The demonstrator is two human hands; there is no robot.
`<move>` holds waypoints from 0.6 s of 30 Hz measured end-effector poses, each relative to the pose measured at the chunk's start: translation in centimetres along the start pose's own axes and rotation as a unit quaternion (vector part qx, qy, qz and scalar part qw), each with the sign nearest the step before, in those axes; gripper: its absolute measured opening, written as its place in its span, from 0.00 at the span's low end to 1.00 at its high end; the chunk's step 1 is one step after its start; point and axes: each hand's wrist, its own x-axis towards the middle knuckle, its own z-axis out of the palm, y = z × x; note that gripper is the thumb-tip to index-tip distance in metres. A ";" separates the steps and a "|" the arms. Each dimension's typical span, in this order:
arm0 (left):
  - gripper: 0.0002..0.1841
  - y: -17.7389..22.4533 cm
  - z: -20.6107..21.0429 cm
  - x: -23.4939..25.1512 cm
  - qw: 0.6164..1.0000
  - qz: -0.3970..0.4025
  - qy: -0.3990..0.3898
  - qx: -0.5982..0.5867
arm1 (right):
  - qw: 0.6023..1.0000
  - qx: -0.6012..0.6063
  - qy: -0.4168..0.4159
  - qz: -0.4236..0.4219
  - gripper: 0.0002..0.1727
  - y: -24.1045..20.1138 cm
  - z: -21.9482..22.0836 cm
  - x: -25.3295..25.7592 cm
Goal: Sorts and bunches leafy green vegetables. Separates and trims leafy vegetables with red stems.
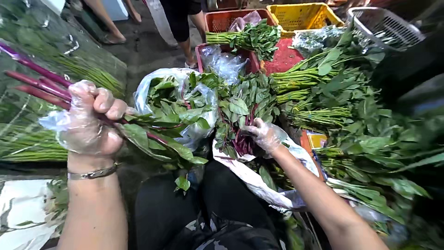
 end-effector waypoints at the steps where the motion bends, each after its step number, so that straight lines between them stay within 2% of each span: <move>1: 0.11 0.6 0.2 0.0 1.000 0.009 -0.001 0.023 | 0.999 0.016 0.029 -0.005 0.18 0.1 -1.0 0.5; 4: 0.09 1.9 0.1 0.0 0.993 0.036 0.007 0.114 | 0.979 0.108 0.173 -0.024 0.13 1.1 -6.3 3.0; 6: 0.07 1.5 -0.1 0.2 0.989 0.037 0.014 0.144 | 0.951 0.140 0.268 -0.056 0.13 1.5 -10.8 5.0; 8: 0.07 0.7 0.5 0.7 0.988 0.023 0.028 0.152 | 0.942 0.127 0.306 -0.056 0.16 1.0 -15.1 6.5; 11: 0.09 -0.5 2.3 1.6 0.986 -0.020 0.045 0.158 | 0.951 0.152 0.269 0.020 0.14 -0.6 -18.6 8.6; 13: 0.10 -1.3 3.7 2.3 0.984 -0.053 0.047 0.166 | 0.952 0.206 0.219 0.053 0.07 -2.4 -19.5 9.8; 16: 0.12 -3.0 7.2 3.9 0.981 -0.085 0.044 0.169 | 0.970 0.223 0.092 0.039 0.07 -6.0 -19.0 11.0; 18: 0.16 -3.8 9.3 4.7 0.979 -0.103 -0.007 0.176 | 0.977 0.211 0.025 0.013 0.11 -8.7 -17.1 12.2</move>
